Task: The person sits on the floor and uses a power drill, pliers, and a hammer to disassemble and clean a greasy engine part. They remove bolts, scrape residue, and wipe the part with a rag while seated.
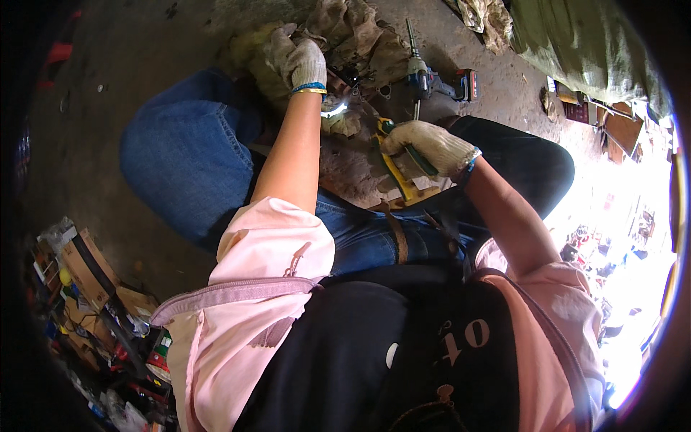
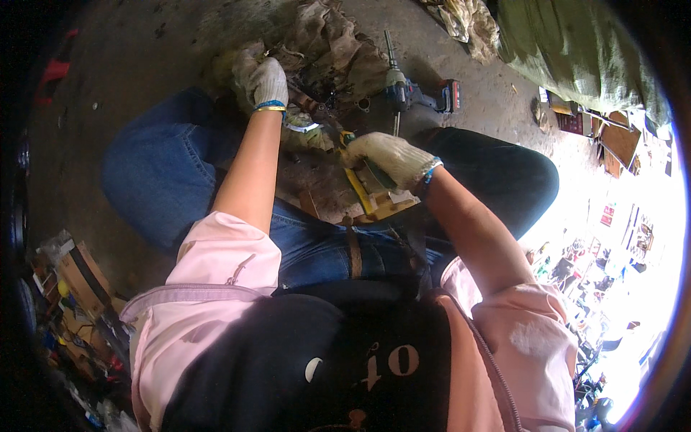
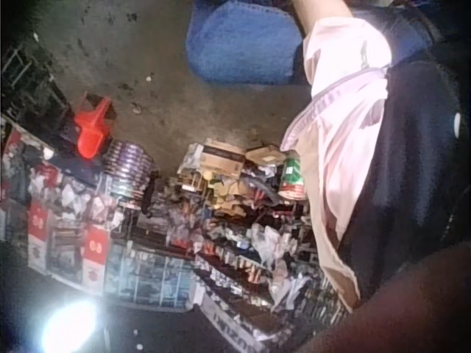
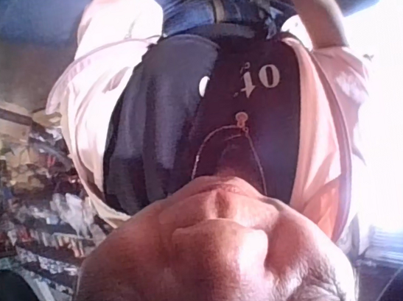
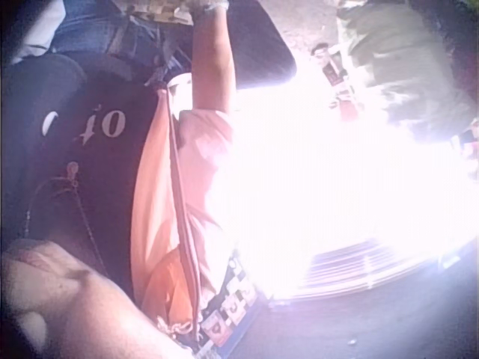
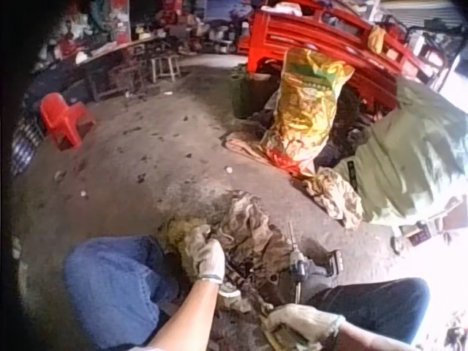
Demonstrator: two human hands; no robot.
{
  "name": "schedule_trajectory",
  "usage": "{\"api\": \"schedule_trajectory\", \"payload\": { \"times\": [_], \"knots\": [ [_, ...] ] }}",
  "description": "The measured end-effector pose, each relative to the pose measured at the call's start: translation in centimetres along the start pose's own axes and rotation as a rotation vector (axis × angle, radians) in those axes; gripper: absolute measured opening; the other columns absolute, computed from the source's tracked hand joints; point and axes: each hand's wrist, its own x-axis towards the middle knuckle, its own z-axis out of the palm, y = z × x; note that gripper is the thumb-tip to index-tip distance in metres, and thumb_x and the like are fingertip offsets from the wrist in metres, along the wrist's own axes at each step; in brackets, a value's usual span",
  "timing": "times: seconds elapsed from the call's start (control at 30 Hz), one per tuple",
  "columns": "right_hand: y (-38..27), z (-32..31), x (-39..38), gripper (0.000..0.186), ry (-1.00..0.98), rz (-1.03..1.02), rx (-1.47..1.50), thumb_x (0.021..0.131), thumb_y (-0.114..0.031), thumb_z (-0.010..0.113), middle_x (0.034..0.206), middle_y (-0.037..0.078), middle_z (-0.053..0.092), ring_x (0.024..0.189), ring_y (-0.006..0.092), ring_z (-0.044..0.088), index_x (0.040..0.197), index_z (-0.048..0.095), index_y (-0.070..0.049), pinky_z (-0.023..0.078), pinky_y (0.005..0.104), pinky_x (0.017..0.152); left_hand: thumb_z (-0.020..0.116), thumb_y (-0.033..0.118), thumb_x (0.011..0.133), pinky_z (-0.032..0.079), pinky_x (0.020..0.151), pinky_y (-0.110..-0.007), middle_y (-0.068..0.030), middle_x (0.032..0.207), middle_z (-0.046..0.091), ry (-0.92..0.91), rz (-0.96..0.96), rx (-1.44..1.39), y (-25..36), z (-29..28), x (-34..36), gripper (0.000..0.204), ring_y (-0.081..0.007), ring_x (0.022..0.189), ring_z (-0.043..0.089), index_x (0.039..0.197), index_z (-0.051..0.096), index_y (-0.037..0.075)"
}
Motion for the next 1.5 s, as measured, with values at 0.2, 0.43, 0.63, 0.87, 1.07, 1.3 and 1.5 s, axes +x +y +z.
{"api": "schedule_trajectory", "payload": {
  "times": [0.2,0.43,0.63,0.87,1.07,1.3,1.5],
  "knots": [
    [-1.7,0.3,1.1,0.027,-0.021,0.260,0.358,0.093,-0.021,0.059,0.098,0.008,0.071,0.086,0.0146,0.066,0.104,0.073,-0.001,0.053,0.0284,0.078,0.075,0.035,0.076,0.055,0.075,-0.048,-0.0186,0.096,0.072,-0.112,-0.317,0.315,0.1,0.9,2.7,0.038,-0.0311,0.079,0.068,0.086,0.071,-0.002],
    [0.1,0.4,2.3,0.020,-0.103,0.271,0.835,0.090,-0.017,0.062,0.095,0.006,0.069,0.085,0.0121,0.064,0.100,0.071,-0.002,0.052,0.0266,0.076,0.068,0.020,0.086,0.052,0.071,-0.045,-0.0118,0.087,0.065,-0.336,0.233,-0.138,-3.4,0.7,-2.2,0.019,-0.0243,0.075,0.061,0.095,0.067,0.003],
    [-3.2,0.5,1.8,0.037,-0.122,0.097,-0.806,0.085,-0.022,0.063,0.091,0.021,0.069,0.082,0.0323,0.071,0.111,0.062,0.004,0.058,0.0396,0.071,0.065,0.017,0.088,0.053,0.082,-0.047,-0.0194,0.110,0.063,-0.003,0.384,0.414,-3.1,0.4,-5.7,0.025,-0.0369,0.097,0.065,0.113,0.065,0.011],
    [-5.1,2.3,2.2,0.062,0.116,0.186,-1.351,0.080,-0.028,0.077,0.111,0.020,0.064,0.098,0.0311,0.069,0.130,0.055,0.001,0.059,0.0427,0.061,0.066,0.032,0.087,0.056,0.080,-0.049,-0.0195,0.100,0.065,-0.059,0.746,0.613,-2.7,1.8,-3.8,0.033,-0.0362,0.086,0.067,0.114,0.067,0.013],
    [-5.1,1.1,-0.1,0.030,0.234,0.208,-0.825,0.086,-0.016,0.060,0.103,0.020,0.069,0.096,0.0339,0.069,0.108,0.068,0.003,0.059,0.0451,0.070,0.062,0.010,0.091,0.056,0.082,-0.057,-0.0271,0.115,0.068,0.095,0.799,1.470,-3.3,0.9,1.5,0.030,-0.0409,0.104,0.068,0.119,0.067,0.001],
    [0.9,0.0,-0.2,0.021,-0.052,-0.031,0.003,0.086,-0.012,0.064,0.101,0.013,0.071,0.093,0.0220,0.069,0.103,0.072,-0.002,0.057,0.0348,0.079,0.063,0.016,0.092,0.054,0.088,-0.054,-0.0250,0.118,0.067,0.005,0.558,0.827,-1.9,-2.5,-1.7,0.031,-0.0393,0.106,0.067,0.114,0.067,-0.005],
    [1.8,1.4,1.0,0.026,-0.019,-0.385,-0.294,0.083,-0.009,0.069,0.111,0.011,0.071,0.103,0.0226,0.068,0.109,0.073,-0.006,0.055,0.0346,0.084,0.050,0.017,0.092,0.041,0.099,-0.053,-0.0226,0.124,0.061,0.022,0.645,0.451,-2.3,-6.7,-4.7,0.040,-0.0388,0.112,0.060,0.125,0.062,-0.003]
  ]
}}
